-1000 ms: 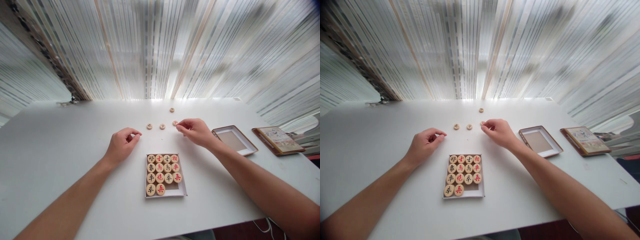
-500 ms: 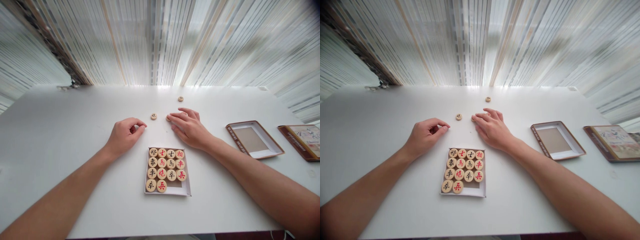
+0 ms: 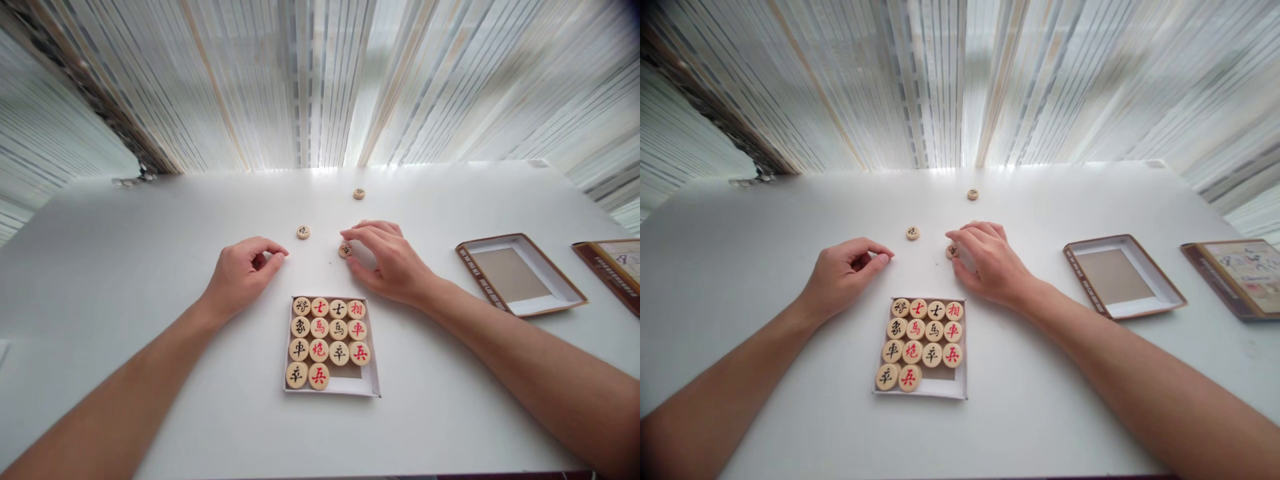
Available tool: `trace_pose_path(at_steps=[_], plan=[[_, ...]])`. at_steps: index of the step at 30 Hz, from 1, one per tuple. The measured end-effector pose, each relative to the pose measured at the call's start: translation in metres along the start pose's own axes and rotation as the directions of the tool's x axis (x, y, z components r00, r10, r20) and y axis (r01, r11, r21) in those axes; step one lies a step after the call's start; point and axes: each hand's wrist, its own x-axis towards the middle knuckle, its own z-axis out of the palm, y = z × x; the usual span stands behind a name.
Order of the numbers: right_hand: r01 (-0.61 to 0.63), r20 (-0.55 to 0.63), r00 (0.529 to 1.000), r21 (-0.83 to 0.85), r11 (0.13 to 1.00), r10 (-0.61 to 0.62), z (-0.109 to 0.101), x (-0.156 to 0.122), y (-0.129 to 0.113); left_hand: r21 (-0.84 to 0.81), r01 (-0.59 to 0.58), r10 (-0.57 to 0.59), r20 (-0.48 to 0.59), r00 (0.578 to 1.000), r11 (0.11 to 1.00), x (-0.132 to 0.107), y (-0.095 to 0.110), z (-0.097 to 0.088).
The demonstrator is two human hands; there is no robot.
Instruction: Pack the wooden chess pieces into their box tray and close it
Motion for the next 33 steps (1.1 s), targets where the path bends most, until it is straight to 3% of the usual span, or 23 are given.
trace_pose_path(at_steps=[10, 15, 17, 22, 25, 33], plan=[[-0.042, -0.007, 0.999, -0.028, 0.999, 0.042, -0.002, 0.001, -0.004, 0.006, -0.020, 0.020, 0.012, 1.000, 1.000, 0.001, -0.005, -0.002], [-0.155, -0.204, 0.967, -0.002, 0.988, 0.152, -0.008, 0.003, 0.005, 0.003, -0.034, 0.034, 0.008, 0.999, 0.999, 0.000, -0.007, -0.001], [-0.181, -0.233, 0.956, 0.017, 0.983, 0.180, -0.010, 0.004, 0.009, -0.004, -0.037, 0.037, 0.006, 0.999, 0.999, 0.000, -0.007, -0.001], [-0.050, -0.012, 0.999, -0.077, 0.996, 0.049, -0.007, 0.001, 0.002, 0.005, -0.033, 0.033, 0.028, 0.999, 0.999, 0.000, -0.005, -0.002], [0.039, 0.093, 0.995, -0.108, 0.993, -0.029, -0.003, -0.001, -0.002, 0.001, -0.035, 0.035, 0.029, 0.999, 0.999, 0.000, -0.004, -0.002], [-0.034, 0.058, 0.998, 0.037, 0.999, 0.032, -0.004, -0.001, 0.003, -0.022, -0.053, 0.053, 0.016, 0.998, 0.998, 0.000, -0.006, 0.000]])
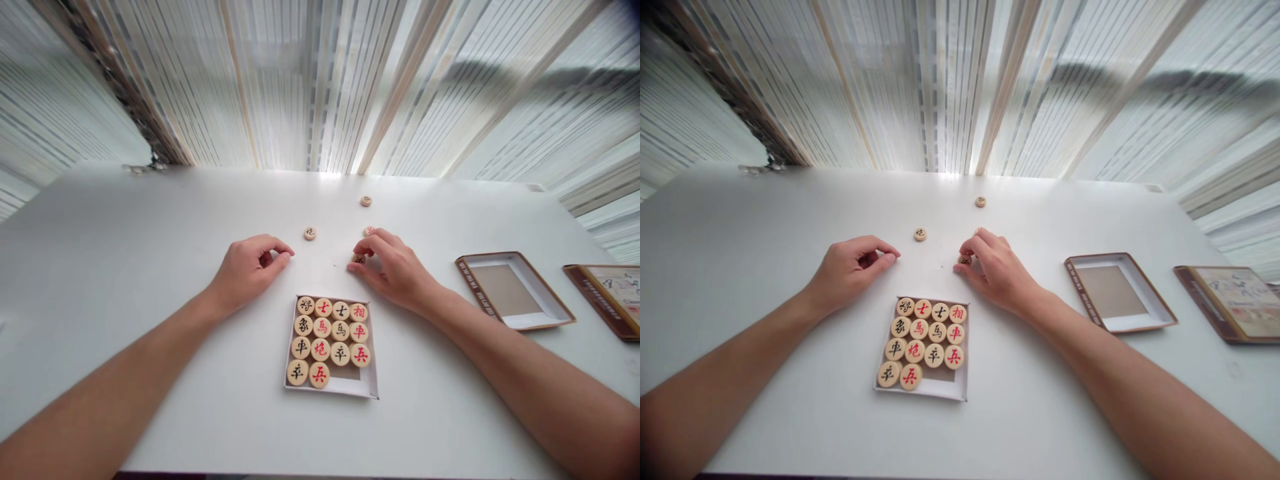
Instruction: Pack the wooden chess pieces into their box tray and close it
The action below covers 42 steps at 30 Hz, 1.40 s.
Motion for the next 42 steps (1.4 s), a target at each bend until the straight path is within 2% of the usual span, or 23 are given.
trace_pose_path(at_steps=[4, 7, 9, 11, 13, 15, 16, 18, 20, 22, 24, 27, 30, 33, 37, 42], plan=[[-0.025, -0.027, 0.999, 0.079, 0.997, 0.027, 0.000, 0.000, -0.001, -0.076, -0.042, 0.044, 0.026, 0.999, 0.996, -0.003, 0.002, -0.001], [-0.012, -0.101, 0.995, 0.109, 0.994, 0.023, 0.000, 0.000, -0.001, -0.183, -0.051, 0.080, 0.152, 0.985, 0.982, -0.008, 0.006, -0.003], [-0.065, -0.153, 0.984, 0.160, 0.985, 0.090, 0.001, 0.000, -0.001, -0.250, -0.058, 0.121, 0.244, 0.962, 0.967, -0.010, 0.008, -0.005], [-0.180, -0.161, 0.958, 0.310, 0.934, 0.238, 0.001, 0.000, -0.002, -0.293, -0.058, 0.157, 0.328, 0.931, 0.954, -0.009, 0.010, -0.008], [-0.314, -0.077, 0.910, 0.513, 0.799, 0.407, -0.002, 0.002, -0.005, -0.318, -0.040, 0.174, 0.407, 0.897, 0.947, -0.007, 0.009, -0.013], [-0.443, 0.095, 0.856, 0.641, 0.627, 0.508, -0.011, 0.006, -0.010, -0.330, -0.023, 0.184, 0.466, 0.865, 0.944, -0.005, 0.008, -0.019], [-0.513, 0.199, 0.827, 0.651, 0.560, 0.526, -0.017, 0.008, -0.012, -0.331, -0.027, 0.195, 0.489, 0.850, 0.943, -0.003, 0.006, -0.023], [-0.660, 0.402, 0.739, 0.595, 0.459, 0.541, -0.033, 0.011, -0.018, -0.316, -0.062, 0.231, 0.535, 0.813, 0.947, 0.000, 0.003, -0.028], [-0.771, 0.565, 0.636, 0.487, 0.410, 0.525, -0.049, 0.013, -0.023, -0.292, -0.106, 0.265, 0.583, 0.768, 0.950, 0.002, 0.000, -0.031], [-0.831, 0.664, 0.552, 0.388, 0.398, 0.505, -0.059, 0.013, -0.029, -0.274, -0.126, 0.274, 0.616, 0.739, 0.954, 0.003, -0.002, -0.032], [-0.863, 0.717, 0.493, 0.332, 0.381, 0.493, -0.062, 0.011, -0.034, -0.259, -0.136, 0.273, 0.624, 0.732, 0.956, 0.002, -0.001, -0.031], [-0.889, 0.756, 0.445, 0.305, 0.342, 0.481, -0.056, 0.007, -0.039, -0.249, -0.189, 0.307, 0.620, 0.722, 0.950, -0.001, 0.003, -0.028], [-0.905, 0.768, 0.418, 0.306, 0.296, 0.485, -0.047, 0.005, -0.040, -0.261, -0.230, 0.344, 0.592, 0.729, 0.938, -0.004, 0.005, -0.024], [-0.910, 0.762, 0.413, 0.331, 0.249, 0.498, -0.039, 0.002, -0.035, -0.280, -0.209, 0.338, 0.583, 0.739, 0.937, -0.005, 0.004, -0.023], [-0.874, 0.705, 0.485, 0.418, 0.249, 0.518, -0.028, -0.007, -0.021, -0.313, -0.124, 0.296, 0.596, 0.746, 0.942, -0.004, 0.002, -0.026], [-0.851, 0.652, 0.514, 0.466, 0.240, 0.558, -0.022, -0.020, -0.003, -0.347, -0.074, 0.274, 0.574, 0.771, 0.935, -0.003, -0.001, -0.028]])
